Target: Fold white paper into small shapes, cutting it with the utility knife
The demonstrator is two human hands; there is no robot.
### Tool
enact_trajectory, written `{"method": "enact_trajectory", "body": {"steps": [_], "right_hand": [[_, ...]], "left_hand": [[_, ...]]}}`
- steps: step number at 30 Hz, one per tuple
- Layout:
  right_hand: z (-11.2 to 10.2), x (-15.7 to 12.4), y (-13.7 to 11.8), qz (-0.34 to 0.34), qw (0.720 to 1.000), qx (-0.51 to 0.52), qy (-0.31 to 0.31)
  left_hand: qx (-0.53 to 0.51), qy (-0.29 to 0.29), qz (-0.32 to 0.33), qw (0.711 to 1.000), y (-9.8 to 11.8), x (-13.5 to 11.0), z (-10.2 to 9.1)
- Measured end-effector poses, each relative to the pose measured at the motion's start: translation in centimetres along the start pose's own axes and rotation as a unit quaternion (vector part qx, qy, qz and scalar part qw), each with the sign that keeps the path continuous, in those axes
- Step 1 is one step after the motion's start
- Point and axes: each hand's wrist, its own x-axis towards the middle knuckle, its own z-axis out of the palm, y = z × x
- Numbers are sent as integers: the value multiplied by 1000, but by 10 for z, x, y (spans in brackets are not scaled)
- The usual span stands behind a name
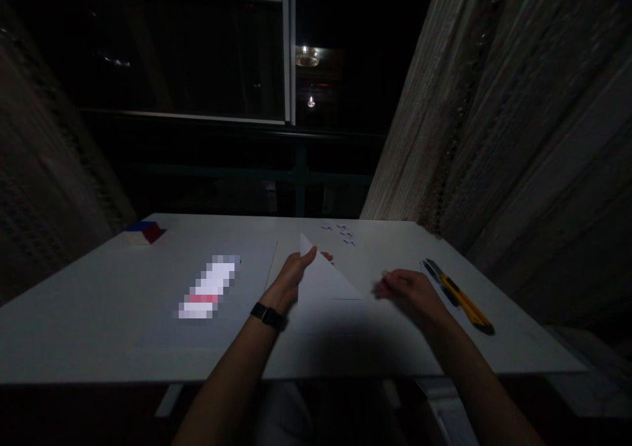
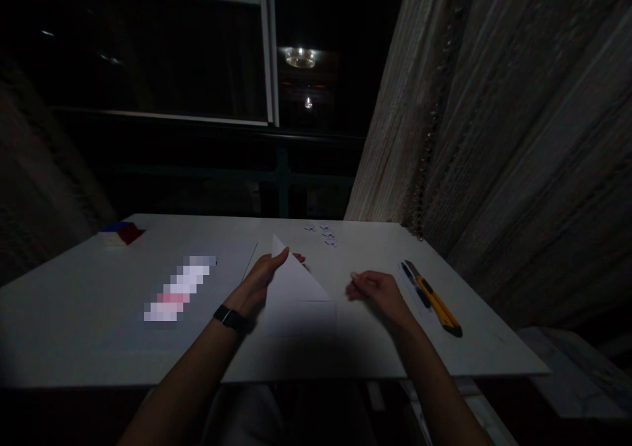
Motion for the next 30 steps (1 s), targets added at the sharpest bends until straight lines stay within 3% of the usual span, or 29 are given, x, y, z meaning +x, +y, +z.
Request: {"method": "enact_trajectory", "body": {"steps": [2,7,12,16,21,30], "right_hand": [[9,11,-4,7,999,35,15],[56,33,-9,27,995,2,-92],[79,40,-7,20,993,82,-83],[79,42,-8,44,991,108,-64],[73,38,-6,57,995,50,-65],[42,7,-1,48,995,-24,-85]], "left_hand": [[2,-3,-7,1000,-2,-1,3],[31,-10,-10,999,-5,-4,7],[54,-11,1,998,-4,-5,7],[87,-13,14,996,-5,-5,6],[106,32,36,993,-5,-3,3],[102,45,19,994,-4,1,-1]]}}
